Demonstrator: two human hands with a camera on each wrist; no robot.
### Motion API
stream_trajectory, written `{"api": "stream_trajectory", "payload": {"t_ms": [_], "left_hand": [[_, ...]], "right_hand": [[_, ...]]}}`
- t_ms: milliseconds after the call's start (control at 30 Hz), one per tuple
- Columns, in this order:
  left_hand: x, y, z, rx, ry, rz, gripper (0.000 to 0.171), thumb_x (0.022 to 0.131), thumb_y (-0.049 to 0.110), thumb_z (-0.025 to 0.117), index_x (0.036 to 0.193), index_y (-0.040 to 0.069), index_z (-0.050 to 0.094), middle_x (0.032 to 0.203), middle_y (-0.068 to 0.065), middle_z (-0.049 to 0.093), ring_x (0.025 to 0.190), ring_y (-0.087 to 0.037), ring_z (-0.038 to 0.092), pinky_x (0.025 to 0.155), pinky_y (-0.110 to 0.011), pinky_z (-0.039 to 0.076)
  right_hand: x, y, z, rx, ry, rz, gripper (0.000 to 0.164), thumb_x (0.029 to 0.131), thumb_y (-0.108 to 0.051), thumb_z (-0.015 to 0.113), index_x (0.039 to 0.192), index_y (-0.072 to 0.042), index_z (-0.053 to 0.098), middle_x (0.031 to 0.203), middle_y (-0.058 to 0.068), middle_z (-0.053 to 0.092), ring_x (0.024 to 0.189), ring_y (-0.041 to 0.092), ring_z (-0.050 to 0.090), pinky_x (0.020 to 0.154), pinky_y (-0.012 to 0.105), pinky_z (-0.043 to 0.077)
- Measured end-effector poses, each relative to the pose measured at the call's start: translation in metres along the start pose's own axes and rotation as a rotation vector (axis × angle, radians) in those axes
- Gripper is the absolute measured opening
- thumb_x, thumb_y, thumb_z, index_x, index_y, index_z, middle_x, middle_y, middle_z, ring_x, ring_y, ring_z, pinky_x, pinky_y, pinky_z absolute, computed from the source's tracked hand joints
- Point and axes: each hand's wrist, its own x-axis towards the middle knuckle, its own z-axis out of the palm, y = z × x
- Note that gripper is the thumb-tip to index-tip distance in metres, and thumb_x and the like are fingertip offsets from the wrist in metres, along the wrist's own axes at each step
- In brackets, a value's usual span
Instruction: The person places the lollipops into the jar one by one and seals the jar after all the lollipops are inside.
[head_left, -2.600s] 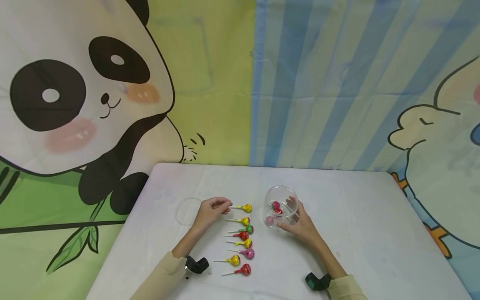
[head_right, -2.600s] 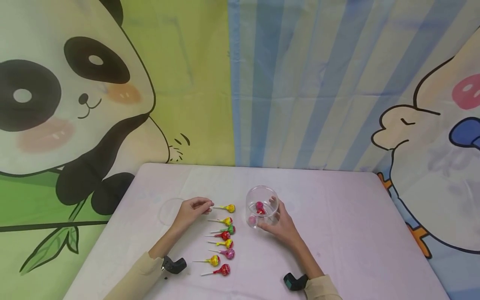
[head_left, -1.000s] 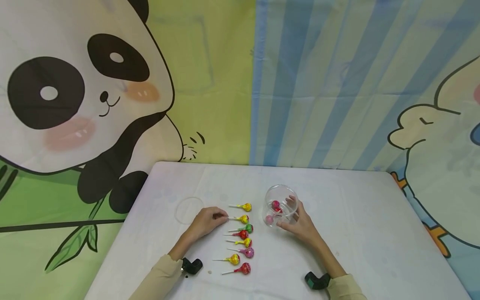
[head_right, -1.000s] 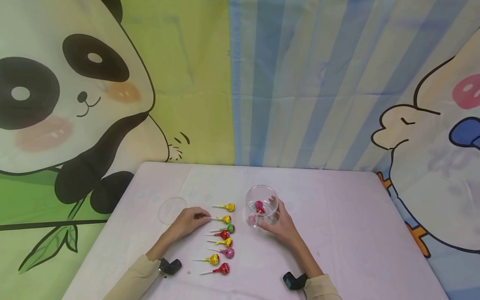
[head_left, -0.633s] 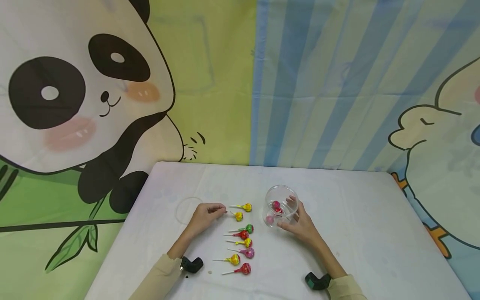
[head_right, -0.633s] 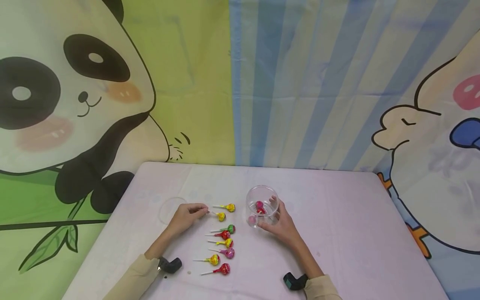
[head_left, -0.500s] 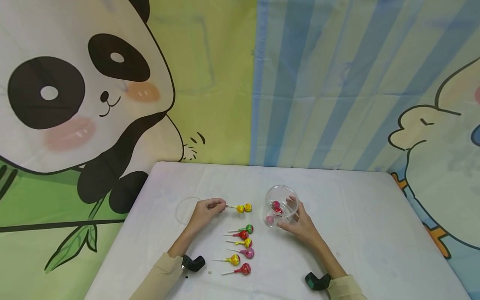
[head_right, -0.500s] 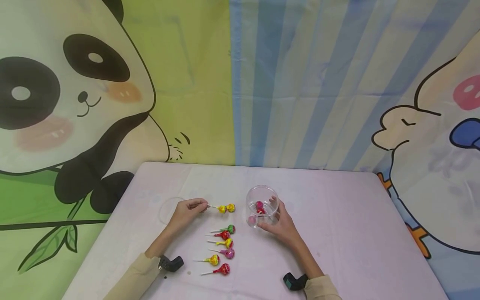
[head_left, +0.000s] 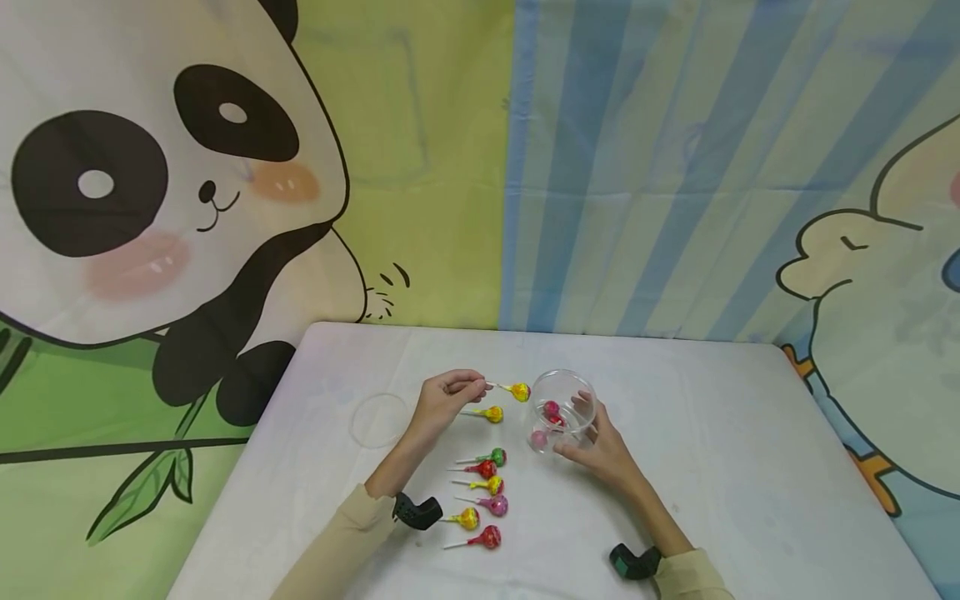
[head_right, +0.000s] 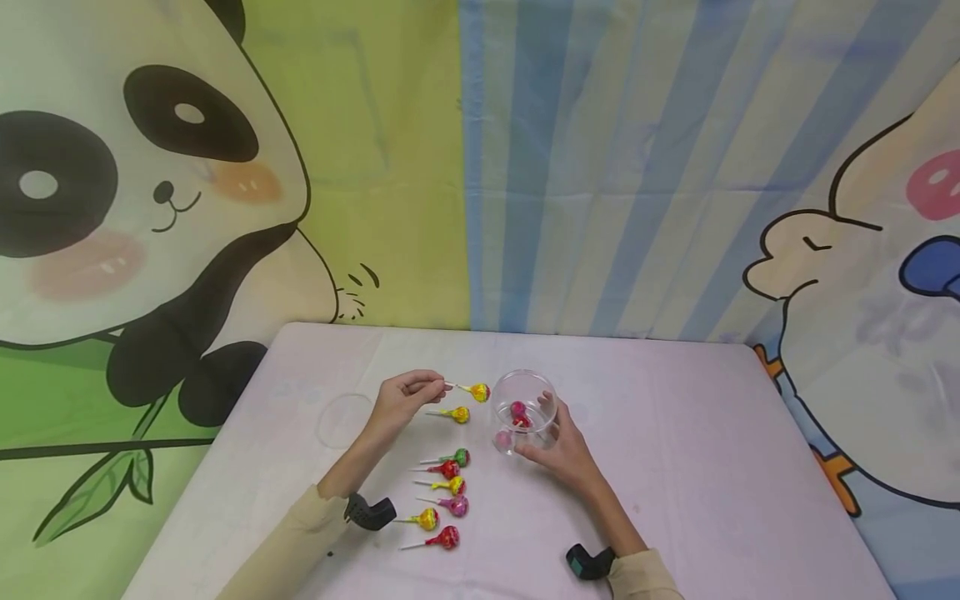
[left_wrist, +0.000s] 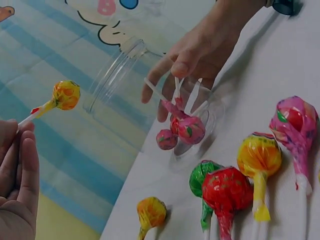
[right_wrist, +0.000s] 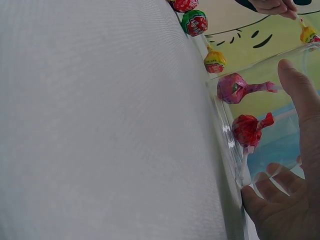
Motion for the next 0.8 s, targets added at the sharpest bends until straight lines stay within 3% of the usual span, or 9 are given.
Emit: {"api": "stream_trajectory", "payload": {"t_ms": [200,433,667,800], "left_hand": [[0.004,0.004,0.016,0.01,-0.058,0.066,0.024,0.091,0.021,0.069,0.107,0.003,0.069,0.105,-0.017,0.073,0.082,-0.006,0.069,0.087,-0.042,0.057],[0.005,0.004,0.028,0.081,-0.098,0.112,0.028,0.087,0.032,0.072,0.103,0.009,0.071,0.101,-0.009,0.074,0.092,-0.028,0.07,0.084,-0.049,0.056],[0.005,0.001,0.031,0.107,-0.122,0.096,0.034,0.088,0.029,0.071,0.117,0.011,0.068,0.108,-0.009,0.073,0.091,-0.018,0.07,0.083,-0.047,0.057],[0.005,-0.002,0.027,0.078,-0.094,0.078,0.034,0.09,0.021,0.07,0.12,0.007,0.065,0.111,-0.015,0.071,0.094,-0.029,0.071,0.087,-0.053,0.053]], "right_hand": [[0.001,0.0,0.0,-0.009,0.004,0.006,0.097,0.075,-0.032,0.083,0.15,-0.017,0.023,0.153,0.013,0.038,0.142,0.041,0.034,0.107,0.061,0.032],[0.002,0.001,0.0,-0.001,0.002,0.019,0.096,0.075,-0.032,0.083,0.149,-0.018,0.023,0.153,0.012,0.039,0.142,0.04,0.034,0.108,0.061,0.031],[0.001,-0.003,0.0,0.006,-0.001,0.019,0.096,0.076,-0.025,0.083,0.15,-0.015,0.023,0.154,0.016,0.037,0.143,0.041,0.033,0.108,0.062,0.03],[-0.003,-0.02,-0.005,0.035,-0.012,0.001,0.095,0.076,-0.019,0.082,0.149,-0.006,0.024,0.152,0.022,0.037,0.141,0.045,0.033,0.108,0.063,0.03]]}}
